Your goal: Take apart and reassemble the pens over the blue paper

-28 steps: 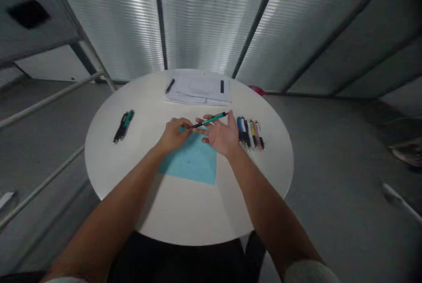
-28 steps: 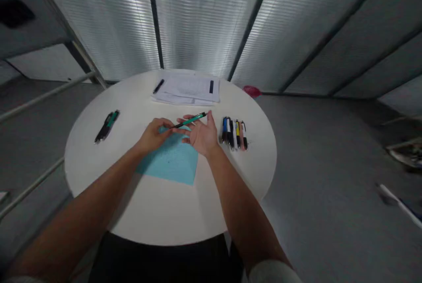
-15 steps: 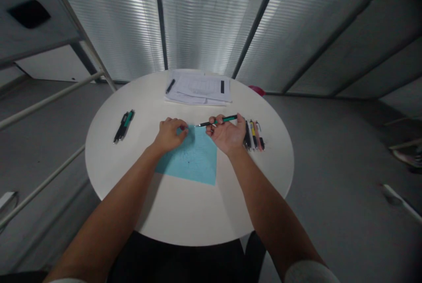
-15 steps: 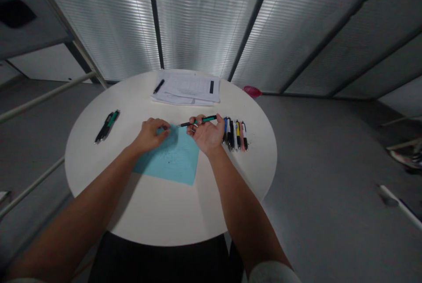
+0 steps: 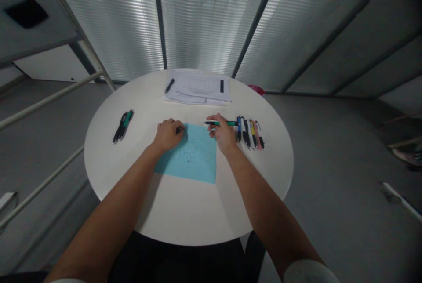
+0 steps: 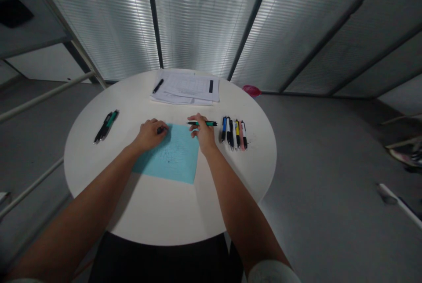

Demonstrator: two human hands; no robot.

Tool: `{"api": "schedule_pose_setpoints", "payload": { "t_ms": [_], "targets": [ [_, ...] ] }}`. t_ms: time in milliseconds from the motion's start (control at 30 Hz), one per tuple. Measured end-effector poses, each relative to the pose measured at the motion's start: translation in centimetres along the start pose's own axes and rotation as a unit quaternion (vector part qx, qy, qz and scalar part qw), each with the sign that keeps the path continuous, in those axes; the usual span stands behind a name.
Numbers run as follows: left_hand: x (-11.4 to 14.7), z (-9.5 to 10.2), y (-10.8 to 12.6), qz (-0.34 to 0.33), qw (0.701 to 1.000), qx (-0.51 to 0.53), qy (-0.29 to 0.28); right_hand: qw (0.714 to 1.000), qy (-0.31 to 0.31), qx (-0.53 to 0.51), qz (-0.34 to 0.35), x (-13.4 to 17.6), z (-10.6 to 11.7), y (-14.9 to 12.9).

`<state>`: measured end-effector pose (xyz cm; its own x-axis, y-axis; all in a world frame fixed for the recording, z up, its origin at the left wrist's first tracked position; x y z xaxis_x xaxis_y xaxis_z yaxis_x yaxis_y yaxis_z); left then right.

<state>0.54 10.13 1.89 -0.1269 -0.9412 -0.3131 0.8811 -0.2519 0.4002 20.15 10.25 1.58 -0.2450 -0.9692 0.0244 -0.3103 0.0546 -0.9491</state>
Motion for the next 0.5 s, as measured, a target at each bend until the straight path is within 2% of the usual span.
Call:
{"api": "schedule_pose_setpoints", "payload": {
  "t_ms": [167,367,500],
  "targets": [
    [-0.1,-0.1,-0.1,0.000,1.000,0.000,0.001,0.990,0.032,0.130,0.046,0.1,0.9,-0.5],
    [-0.2,-0.2,-0.3,0.003,1.000,-0.002,0.007,0.954,-0.009,0.268,0.132,0.6,0.0,-1.2],
    [-0.1,-0.1,-0.2,0.003,1.000,0.000,0.004,0.951,-0.035,0.284,0.116,0.5,0.0,-0.5]
  ]
}}
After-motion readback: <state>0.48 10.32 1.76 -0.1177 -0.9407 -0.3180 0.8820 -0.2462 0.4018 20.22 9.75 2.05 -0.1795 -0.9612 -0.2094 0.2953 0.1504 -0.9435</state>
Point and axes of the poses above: each hand's wrist, its own x-axis away from the middle knuckle, its own z-axis out of the back of the hand, y = z × x, the point moved 10 cm from there along -x, towards the middle knuckle, and after that the axes turned 10 degrees about y, right-handed, at the moved point
